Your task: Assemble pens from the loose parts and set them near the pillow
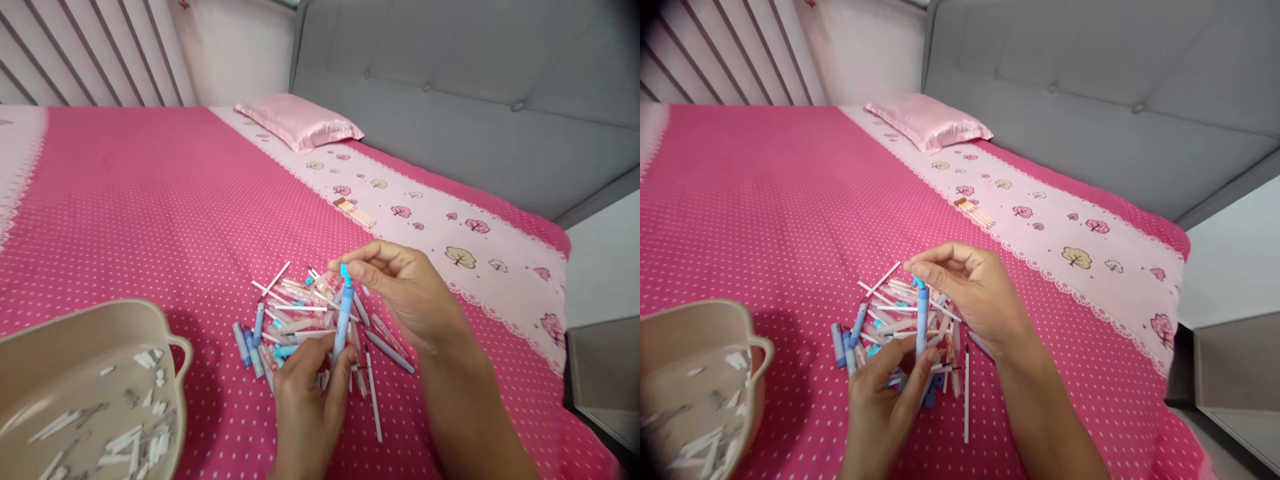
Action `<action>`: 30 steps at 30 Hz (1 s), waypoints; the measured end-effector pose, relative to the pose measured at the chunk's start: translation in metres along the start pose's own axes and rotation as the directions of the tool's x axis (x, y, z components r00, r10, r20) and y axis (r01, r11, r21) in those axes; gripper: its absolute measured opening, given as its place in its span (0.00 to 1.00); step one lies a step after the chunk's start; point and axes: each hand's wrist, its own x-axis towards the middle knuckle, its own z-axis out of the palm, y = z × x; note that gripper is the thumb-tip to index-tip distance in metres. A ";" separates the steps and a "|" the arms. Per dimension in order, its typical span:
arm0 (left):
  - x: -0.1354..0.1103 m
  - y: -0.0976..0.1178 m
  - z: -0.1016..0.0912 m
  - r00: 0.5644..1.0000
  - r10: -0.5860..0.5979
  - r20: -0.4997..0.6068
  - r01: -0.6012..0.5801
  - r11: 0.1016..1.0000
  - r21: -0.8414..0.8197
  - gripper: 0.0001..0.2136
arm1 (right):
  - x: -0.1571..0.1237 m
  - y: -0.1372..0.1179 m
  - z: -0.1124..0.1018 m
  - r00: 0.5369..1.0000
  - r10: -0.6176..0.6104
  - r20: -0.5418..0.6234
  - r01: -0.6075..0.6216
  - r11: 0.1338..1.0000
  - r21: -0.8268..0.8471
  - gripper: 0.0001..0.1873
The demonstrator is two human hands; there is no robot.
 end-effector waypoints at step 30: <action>0.001 0.004 0.000 0.999 -0.042 -0.010 0.042 0.999 -0.029 0.08 | -0.002 -0.006 -0.001 0.997 0.006 0.079 0.001 0.996 -0.084 0.06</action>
